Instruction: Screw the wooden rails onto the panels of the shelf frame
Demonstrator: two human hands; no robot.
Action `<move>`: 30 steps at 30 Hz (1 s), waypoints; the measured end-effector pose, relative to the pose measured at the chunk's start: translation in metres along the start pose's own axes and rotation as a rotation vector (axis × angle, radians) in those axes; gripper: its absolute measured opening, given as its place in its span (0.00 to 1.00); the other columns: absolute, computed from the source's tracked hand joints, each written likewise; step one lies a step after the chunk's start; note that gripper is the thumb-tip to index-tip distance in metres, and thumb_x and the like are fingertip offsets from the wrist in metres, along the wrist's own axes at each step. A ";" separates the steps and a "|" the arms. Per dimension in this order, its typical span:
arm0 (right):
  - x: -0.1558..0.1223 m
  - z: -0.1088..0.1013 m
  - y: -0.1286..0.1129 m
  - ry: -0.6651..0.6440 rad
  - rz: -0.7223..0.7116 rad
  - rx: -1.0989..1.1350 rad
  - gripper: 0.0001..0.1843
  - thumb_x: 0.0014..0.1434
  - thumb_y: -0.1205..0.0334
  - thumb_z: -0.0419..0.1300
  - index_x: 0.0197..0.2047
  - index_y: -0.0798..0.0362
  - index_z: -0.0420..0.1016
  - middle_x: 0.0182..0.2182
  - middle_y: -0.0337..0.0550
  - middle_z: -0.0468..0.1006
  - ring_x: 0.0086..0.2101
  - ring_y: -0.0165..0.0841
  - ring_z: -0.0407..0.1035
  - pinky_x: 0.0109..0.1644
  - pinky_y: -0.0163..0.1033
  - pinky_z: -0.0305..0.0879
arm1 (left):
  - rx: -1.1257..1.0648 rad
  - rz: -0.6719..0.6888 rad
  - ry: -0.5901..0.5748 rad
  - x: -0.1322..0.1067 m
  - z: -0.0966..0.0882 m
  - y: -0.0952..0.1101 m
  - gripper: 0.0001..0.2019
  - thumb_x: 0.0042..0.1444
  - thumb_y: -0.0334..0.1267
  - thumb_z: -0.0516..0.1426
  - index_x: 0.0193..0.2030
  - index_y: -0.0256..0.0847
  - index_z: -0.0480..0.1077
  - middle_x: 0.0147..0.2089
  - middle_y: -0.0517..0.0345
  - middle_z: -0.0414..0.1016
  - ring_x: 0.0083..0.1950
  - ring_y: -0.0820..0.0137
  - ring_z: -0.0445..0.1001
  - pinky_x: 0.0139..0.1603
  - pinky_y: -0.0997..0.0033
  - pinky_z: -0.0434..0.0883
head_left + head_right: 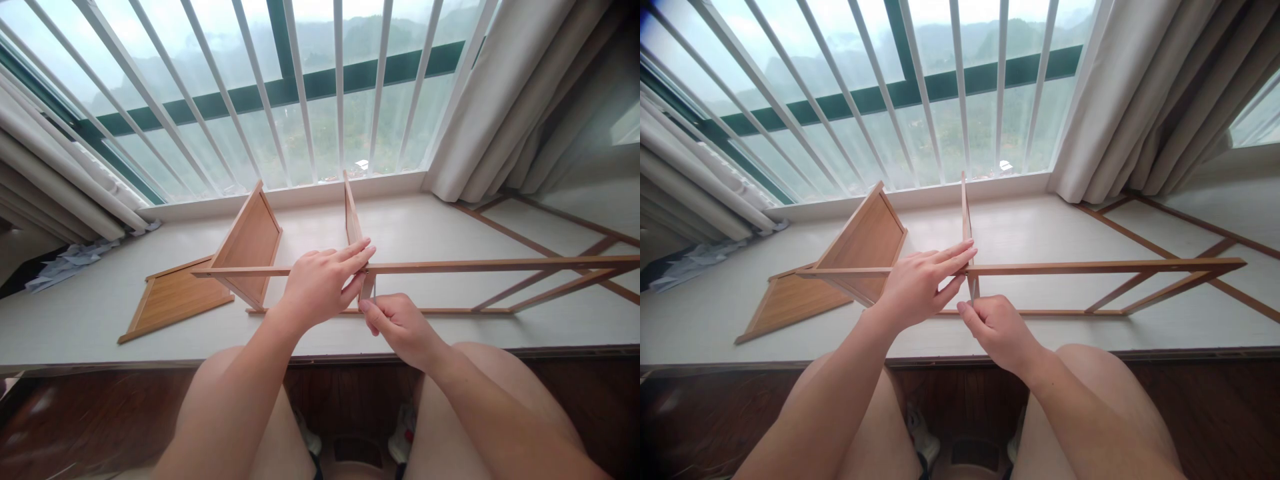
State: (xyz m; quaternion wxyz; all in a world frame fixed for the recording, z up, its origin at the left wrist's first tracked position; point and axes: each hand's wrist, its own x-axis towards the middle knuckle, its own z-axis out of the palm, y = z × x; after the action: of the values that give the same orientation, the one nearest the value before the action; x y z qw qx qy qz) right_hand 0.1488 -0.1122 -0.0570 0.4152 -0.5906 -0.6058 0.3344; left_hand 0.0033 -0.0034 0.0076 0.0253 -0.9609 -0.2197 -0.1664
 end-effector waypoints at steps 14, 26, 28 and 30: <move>0.008 -0.007 0.001 -0.095 -0.041 0.089 0.32 0.68 0.46 0.47 0.15 0.54 0.58 0.14 0.35 0.58 0.19 0.25 0.52 0.26 0.36 0.49 | -0.030 -0.006 -0.009 0.000 -0.003 0.001 0.21 0.67 0.43 0.46 0.65 0.54 0.62 0.68 0.64 0.61 0.48 0.67 0.76 0.45 0.66 0.71; 0.012 -0.009 0.001 -0.151 -0.055 0.131 0.31 0.67 0.47 0.49 0.15 0.53 0.58 0.13 0.35 0.59 0.18 0.25 0.53 0.24 0.35 0.50 | -0.009 -0.014 -0.002 0.000 -0.002 0.002 0.21 0.66 0.43 0.47 0.65 0.55 0.62 0.68 0.65 0.61 0.46 0.68 0.76 0.45 0.66 0.70; 0.013 -0.009 0.002 -0.173 -0.041 0.169 0.31 0.67 0.47 0.49 0.16 0.54 0.60 0.13 0.35 0.61 0.18 0.25 0.54 0.25 0.35 0.53 | -0.013 -0.016 0.000 0.000 -0.002 0.002 0.21 0.66 0.43 0.47 0.65 0.54 0.62 0.67 0.64 0.61 0.47 0.67 0.76 0.45 0.66 0.70; 0.013 -0.009 0.002 -0.187 -0.029 0.213 0.31 0.67 0.47 0.49 0.15 0.54 0.61 0.13 0.36 0.62 0.18 0.26 0.56 0.26 0.35 0.55 | -0.017 -0.014 0.003 0.000 -0.002 0.002 0.21 0.66 0.43 0.47 0.65 0.54 0.62 0.67 0.64 0.62 0.47 0.67 0.76 0.45 0.66 0.70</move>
State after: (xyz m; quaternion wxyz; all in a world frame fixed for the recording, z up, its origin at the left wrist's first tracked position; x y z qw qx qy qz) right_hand 0.1581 -0.0997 -0.0540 0.4220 -0.5006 -0.6114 0.4444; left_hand 0.0033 -0.0053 0.0095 0.0162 -0.9593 -0.2249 -0.1698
